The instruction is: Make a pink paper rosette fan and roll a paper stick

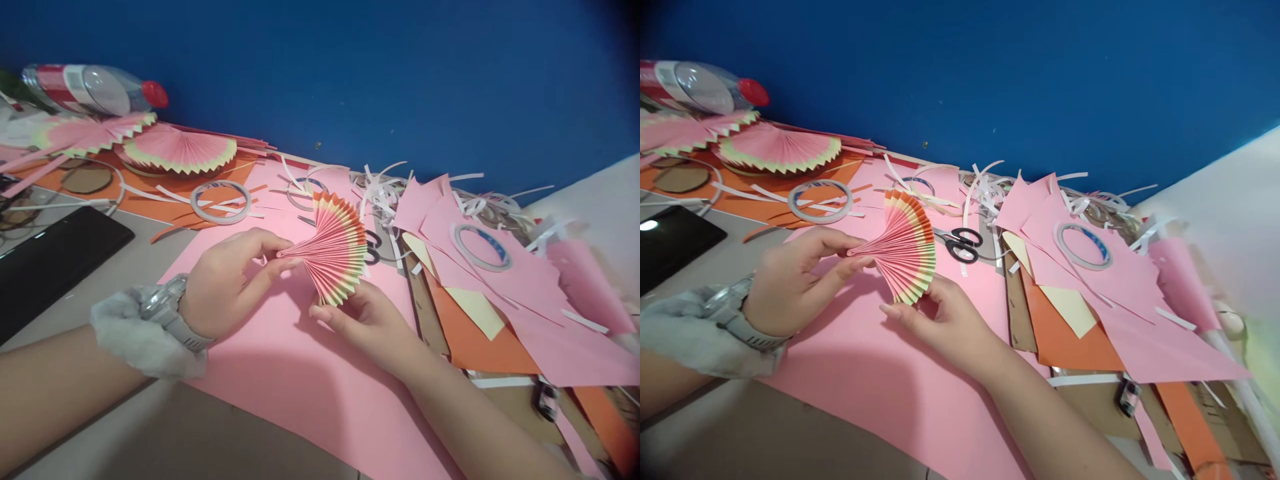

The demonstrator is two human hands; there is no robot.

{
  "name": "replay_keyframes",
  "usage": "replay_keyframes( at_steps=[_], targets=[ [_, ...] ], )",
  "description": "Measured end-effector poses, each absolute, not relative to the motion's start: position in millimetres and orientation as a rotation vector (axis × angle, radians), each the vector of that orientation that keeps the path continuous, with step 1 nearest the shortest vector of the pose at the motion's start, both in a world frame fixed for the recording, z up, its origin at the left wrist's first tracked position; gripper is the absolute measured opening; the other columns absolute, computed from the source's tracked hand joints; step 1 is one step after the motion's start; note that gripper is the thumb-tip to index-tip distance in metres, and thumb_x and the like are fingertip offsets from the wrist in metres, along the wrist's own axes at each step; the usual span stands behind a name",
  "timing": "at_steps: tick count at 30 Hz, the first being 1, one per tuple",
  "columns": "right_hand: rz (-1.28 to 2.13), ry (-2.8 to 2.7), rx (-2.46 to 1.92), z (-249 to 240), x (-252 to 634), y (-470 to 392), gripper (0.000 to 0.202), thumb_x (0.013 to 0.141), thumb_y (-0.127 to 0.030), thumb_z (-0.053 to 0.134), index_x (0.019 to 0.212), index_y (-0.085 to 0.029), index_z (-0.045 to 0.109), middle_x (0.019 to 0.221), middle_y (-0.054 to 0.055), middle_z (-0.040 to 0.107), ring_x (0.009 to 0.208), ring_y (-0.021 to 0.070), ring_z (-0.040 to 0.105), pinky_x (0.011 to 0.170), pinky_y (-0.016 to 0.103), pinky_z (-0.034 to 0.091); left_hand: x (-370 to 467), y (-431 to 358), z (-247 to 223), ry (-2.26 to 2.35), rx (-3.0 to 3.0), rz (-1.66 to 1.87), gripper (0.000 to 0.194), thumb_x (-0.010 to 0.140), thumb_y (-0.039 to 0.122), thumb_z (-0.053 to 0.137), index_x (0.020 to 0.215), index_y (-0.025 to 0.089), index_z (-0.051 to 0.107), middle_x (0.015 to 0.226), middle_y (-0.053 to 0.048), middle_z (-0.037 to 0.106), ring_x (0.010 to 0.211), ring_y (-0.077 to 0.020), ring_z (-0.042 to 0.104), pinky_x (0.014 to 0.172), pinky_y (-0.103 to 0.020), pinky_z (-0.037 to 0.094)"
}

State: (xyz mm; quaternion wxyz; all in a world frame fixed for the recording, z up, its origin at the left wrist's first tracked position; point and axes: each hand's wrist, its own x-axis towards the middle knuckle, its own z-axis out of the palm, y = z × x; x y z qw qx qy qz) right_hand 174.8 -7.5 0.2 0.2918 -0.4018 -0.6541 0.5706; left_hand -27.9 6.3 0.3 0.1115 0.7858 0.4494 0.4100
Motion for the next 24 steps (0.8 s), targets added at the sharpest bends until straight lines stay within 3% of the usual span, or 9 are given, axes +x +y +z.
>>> replay_keyframes(
  at_steps=[6, 10, 13, 16, 19, 24],
  targets=[
    [1.586, -1.715, -1.144, 0.2, 172.3, -10.8, 0.019, 0.083, -0.035, 0.062, 0.074, -0.019, 0.055, 0.073, -0.001, 0.052, 0.07, 0.0118, 0.054, 0.066, 0.023, 0.051, -27.1, 5.5, 0.9, 1.297, 2.295, 1.194, 0.007, 0.088, 0.026, 0.056, 0.093, 0.022, 0.059, 0.084, 0.0, 0.069, 0.078, -0.0137, 0.063, 0.069, -0.024, 0.05],
    [1.683, -1.705, -1.002, 0.3, 177.3, -8.6, 0.021, 0.082, -0.041, 0.061, 0.081, -0.019, 0.06, 0.082, 0.002, 0.059, 0.078, 0.0163, 0.057, 0.075, 0.029, 0.05, -29.2, 8.8, 0.5, 1.233, 2.215, 1.143, 0.008, 0.087, 0.026, 0.058, 0.091, 0.02, 0.061, 0.082, 0.001, 0.069, 0.074, -0.0116, 0.064, 0.065, -0.02, 0.049],
    [1.75, -1.527, -0.8, -0.2, 182.5, -3.9, 0.052, 0.084, -0.065, 0.038, 0.091, -0.021, 0.065, 0.092, 0.007, 0.063, 0.092, 0.0231, 0.058, 0.082, 0.036, 0.047, -30.5, 9.0, 1.9, 1.135, 2.204, 1.054, 0.011, 0.088, 0.029, 0.056, 0.089, 0.019, 0.062, 0.079, 0.002, 0.069, 0.069, -0.011, 0.063, 0.062, -0.02, 0.047],
    [1.804, -1.271, -0.76, -1.0, 185.2, 1.0, 0.068, 0.081, -0.074, 0.02, 0.09, -0.024, 0.065, 0.085, 0.008, 0.064, 0.09, 0.0256, 0.059, 0.077, 0.038, 0.048, -30.5, 6.9, 3.2, 0.998, 2.294, 1.008, 0.015, 0.09, 0.029, 0.054, 0.091, 0.016, 0.061, 0.082, -0.001, 0.069, 0.073, -0.0119, 0.063, 0.066, -0.02, 0.046],
    [1.821, -1.162, -0.835, -1.0, 185.6, 3.4, 0.056, 0.081, -0.071, 0.034, 0.082, -0.023, 0.064, 0.072, 0.005, 0.061, 0.076, 0.0223, 0.06, 0.067, 0.034, 0.048, -29.4, 4.3, 3.3, 0.871, 2.401, 0.94, 0.017, 0.091, 0.029, 0.051, 0.093, 0.015, 0.062, 0.082, -0.003, 0.069, 0.074, -0.013, 0.062, 0.067, -0.022, 0.045],
    [1.801, -1.144, -0.922, 2.7, 187.2, 3.8, 0.028, 0.084, -0.037, 0.058, 0.064, -0.017, 0.058, 0.059, -0.002, 0.05, 0.052, 0.0093, 0.046, 0.053, 0.021, 0.039, -26.7, 0.6, 1.7, 0.713, 2.567, 0.867, 0.018, 0.091, 0.03, 0.052, 0.094, 0.015, 0.061, 0.077, -0.004, 0.068, 0.07, -0.0144, 0.061, 0.066, -0.024, 0.047]
  ],
)
